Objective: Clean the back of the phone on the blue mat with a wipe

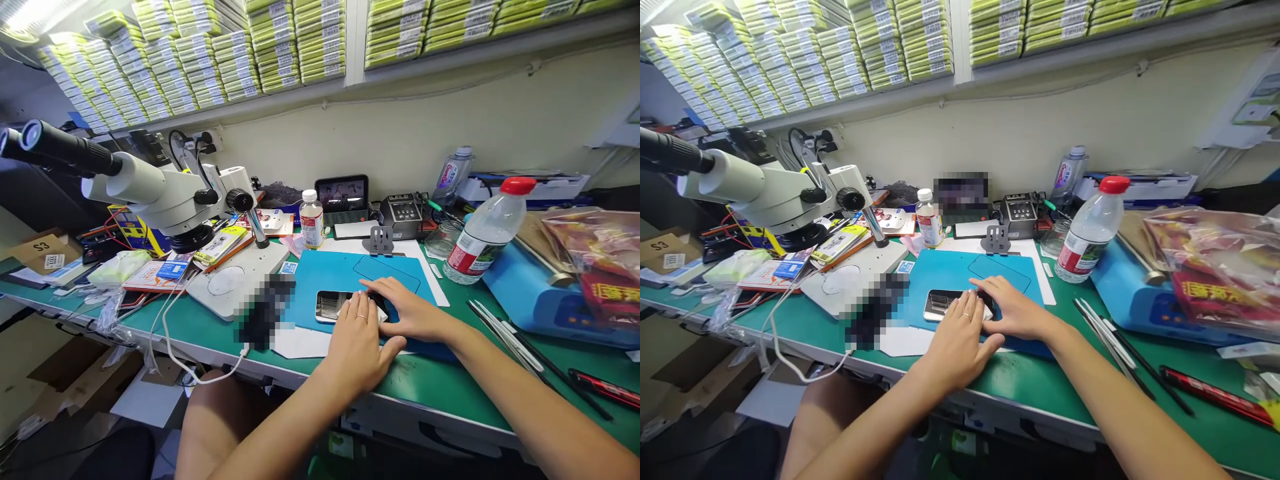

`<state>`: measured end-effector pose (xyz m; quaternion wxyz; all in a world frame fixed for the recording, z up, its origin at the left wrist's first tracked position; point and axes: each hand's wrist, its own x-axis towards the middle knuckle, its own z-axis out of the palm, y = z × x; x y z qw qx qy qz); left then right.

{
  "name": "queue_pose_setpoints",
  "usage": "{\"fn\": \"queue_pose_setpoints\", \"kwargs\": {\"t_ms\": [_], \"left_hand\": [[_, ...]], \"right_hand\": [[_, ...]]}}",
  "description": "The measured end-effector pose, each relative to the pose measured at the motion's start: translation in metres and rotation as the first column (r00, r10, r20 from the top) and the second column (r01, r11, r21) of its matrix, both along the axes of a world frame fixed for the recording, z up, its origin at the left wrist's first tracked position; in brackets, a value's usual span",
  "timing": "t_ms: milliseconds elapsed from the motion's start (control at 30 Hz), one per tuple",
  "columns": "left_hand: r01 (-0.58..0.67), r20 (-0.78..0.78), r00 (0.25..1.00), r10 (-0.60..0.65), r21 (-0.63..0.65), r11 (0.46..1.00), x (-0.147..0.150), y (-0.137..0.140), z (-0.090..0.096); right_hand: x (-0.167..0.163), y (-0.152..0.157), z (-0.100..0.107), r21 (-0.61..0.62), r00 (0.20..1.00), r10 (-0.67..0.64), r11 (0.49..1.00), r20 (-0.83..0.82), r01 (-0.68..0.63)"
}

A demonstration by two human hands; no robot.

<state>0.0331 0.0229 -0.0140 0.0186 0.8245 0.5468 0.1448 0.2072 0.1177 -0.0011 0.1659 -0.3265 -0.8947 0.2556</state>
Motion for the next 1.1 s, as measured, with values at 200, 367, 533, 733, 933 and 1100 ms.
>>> {"fn": "queue_pose_setpoints", "kwargs": {"t_ms": [200, 367, 533, 733, 933, 1100], "left_hand": [[0.109, 0.03, 0.994, -0.109, -0.005, 0.994, -0.029, -0.008, 0.016], [0.045, 0.022, 0.999, -0.045, 0.002, 0.999, -0.052, -0.005, 0.016], [-0.04, 0.011, 0.999, 0.039, 0.09, 0.995, -0.05, 0.014, 0.019], [0.046, 0.016, 0.999, -0.047, 0.054, 0.997, -0.053, 0.022, 0.029], [0.01, -0.068, 0.998, -0.009, 0.012, 1.0, -0.058, 0.032, 0.034], [-0.048, -0.053, 0.997, 0.052, 0.08, 0.996, -0.073, 0.034, 0.034]], "right_hand": [[0.001, -0.002, 0.004, -0.039, 1.0, -0.008, 0.999, 0.016, 0.009], [0.0, -0.004, 0.007, -0.067, 1.0, -0.021, 0.998, 0.02, 0.022], [0.001, -0.005, 0.009, -0.07, 0.999, -0.027, 0.997, 0.026, 0.029], [0.001, -0.006, 0.01, -0.088, 1.0, -0.023, 0.996, 0.021, 0.025], [0.002, -0.006, 0.01, -0.084, 1.0, -0.029, 0.996, 0.002, 0.029], [0.002, -0.007, 0.013, -0.093, 1.0, -0.024, 0.995, 0.014, 0.025]]}}
